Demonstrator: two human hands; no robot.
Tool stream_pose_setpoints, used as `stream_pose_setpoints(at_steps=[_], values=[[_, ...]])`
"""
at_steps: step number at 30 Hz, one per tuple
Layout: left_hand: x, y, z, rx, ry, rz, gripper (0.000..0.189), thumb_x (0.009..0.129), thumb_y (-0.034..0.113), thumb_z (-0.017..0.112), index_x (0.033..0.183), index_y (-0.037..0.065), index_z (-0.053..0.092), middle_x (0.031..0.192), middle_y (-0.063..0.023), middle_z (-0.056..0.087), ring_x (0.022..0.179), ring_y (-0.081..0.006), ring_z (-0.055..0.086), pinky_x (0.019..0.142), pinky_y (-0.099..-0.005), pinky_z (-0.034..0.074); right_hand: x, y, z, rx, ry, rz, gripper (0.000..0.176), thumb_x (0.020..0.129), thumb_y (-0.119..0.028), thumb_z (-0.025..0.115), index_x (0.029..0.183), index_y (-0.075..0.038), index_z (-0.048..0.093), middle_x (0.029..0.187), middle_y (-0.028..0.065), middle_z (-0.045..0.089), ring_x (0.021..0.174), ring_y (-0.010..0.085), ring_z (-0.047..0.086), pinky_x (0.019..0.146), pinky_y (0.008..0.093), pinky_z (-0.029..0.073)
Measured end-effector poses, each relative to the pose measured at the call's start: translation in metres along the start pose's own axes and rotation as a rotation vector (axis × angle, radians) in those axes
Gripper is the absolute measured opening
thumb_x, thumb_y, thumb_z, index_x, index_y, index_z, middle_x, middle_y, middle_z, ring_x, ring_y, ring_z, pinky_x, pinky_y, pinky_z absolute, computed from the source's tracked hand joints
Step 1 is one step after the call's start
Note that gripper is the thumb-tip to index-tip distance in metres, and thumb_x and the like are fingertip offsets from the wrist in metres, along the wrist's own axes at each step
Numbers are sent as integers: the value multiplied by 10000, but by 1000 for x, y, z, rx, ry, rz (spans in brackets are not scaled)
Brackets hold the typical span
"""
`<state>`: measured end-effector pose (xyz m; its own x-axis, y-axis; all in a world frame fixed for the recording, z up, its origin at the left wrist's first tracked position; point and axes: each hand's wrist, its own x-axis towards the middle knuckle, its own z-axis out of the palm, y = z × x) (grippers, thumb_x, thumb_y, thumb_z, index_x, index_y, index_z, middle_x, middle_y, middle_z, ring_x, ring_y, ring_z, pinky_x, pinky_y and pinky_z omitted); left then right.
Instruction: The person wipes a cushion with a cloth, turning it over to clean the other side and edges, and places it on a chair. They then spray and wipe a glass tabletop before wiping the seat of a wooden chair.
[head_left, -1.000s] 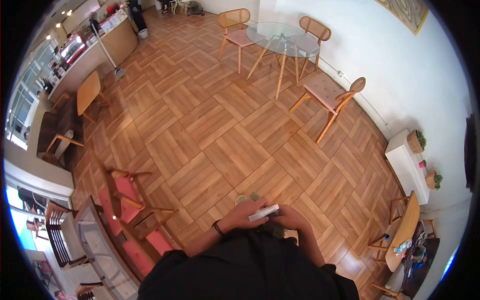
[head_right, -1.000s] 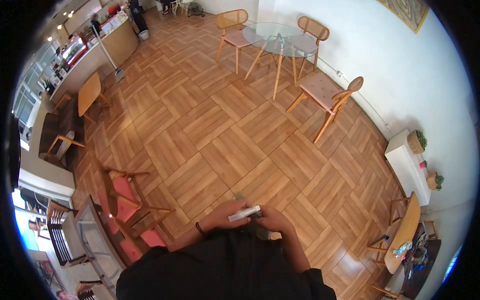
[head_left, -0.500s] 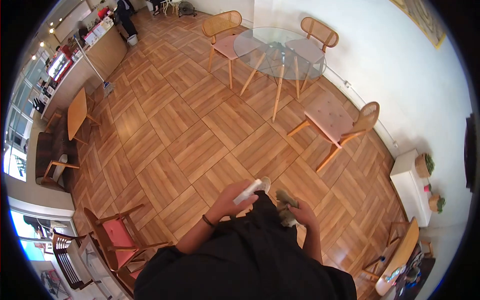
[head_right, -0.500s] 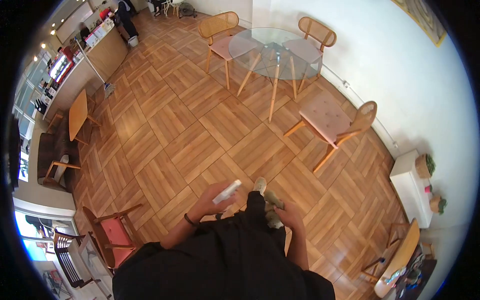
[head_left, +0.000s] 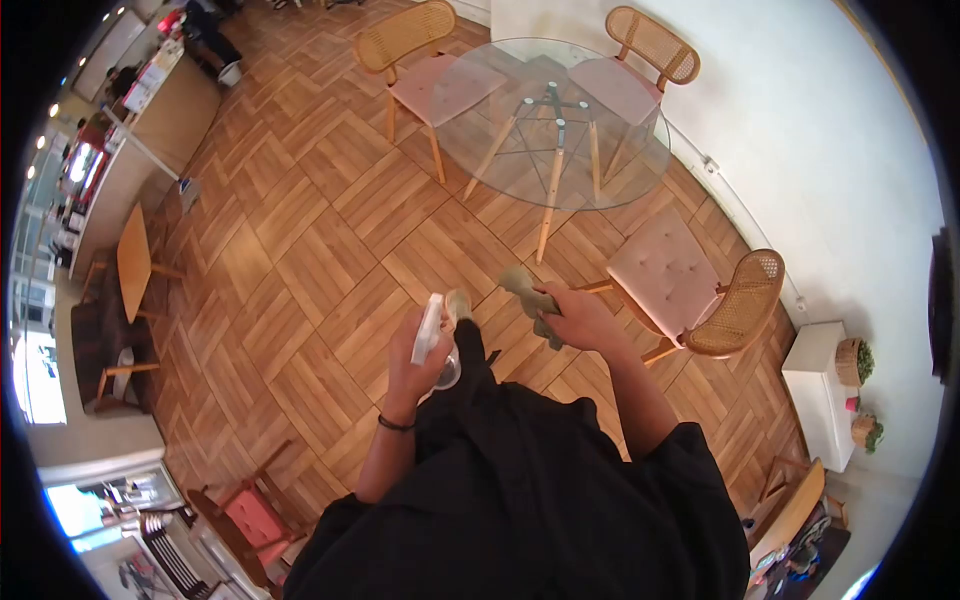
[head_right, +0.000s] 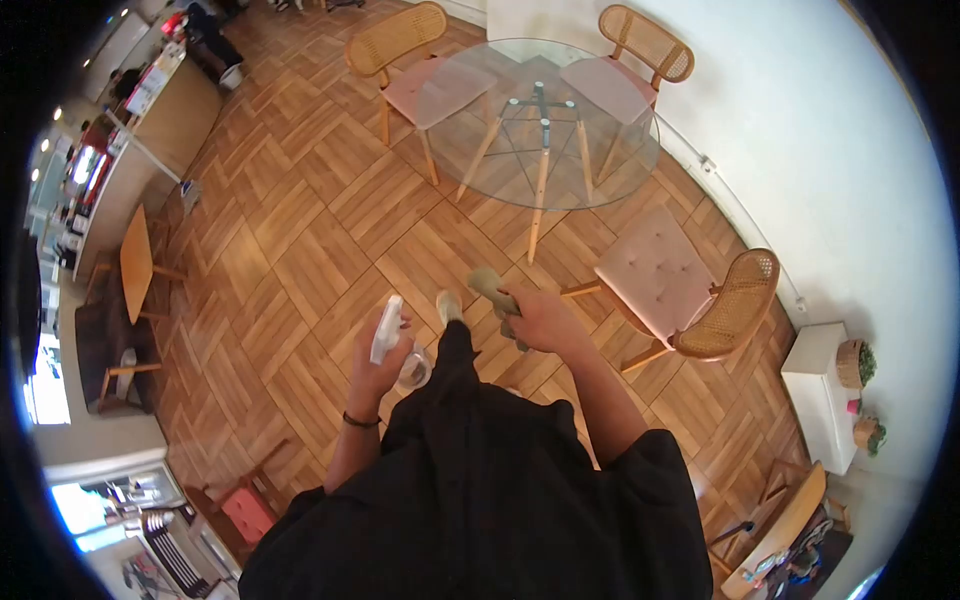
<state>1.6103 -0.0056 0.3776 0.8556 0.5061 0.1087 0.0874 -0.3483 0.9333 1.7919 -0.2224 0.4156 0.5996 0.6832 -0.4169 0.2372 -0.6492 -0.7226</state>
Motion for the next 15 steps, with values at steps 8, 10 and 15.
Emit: stream_pose_setpoints(at_steps=[8,10,15], values=[[281,-73,60,146,-289,74,176,723,140,665,870,74,595,785,-123,636,725,-334,634,642,-421,490,116,77,2,160,242,265,376,923,-195,646,1276,-71,607,1075,192,693,1040,333,661,891,397,504],[336,-80,69,169,-367,85,181,719,158,670,862,79,592,787,-126,638,737,-347,635,642,-438,487,128,74,-5,195,315,352,388,928,-212,643,1288,-75,600,1103,203,689,1058,347,656,899,409,502],[451,-111,89,163,-337,69,221,725,230,677,875,85,603,795,-132,639,758,-356,642,654,-459,487,172,36,-54,455,378,534,362,949,-179,629,1284,-47,594,1113,175,691,1056,294,655,927,382,490]])
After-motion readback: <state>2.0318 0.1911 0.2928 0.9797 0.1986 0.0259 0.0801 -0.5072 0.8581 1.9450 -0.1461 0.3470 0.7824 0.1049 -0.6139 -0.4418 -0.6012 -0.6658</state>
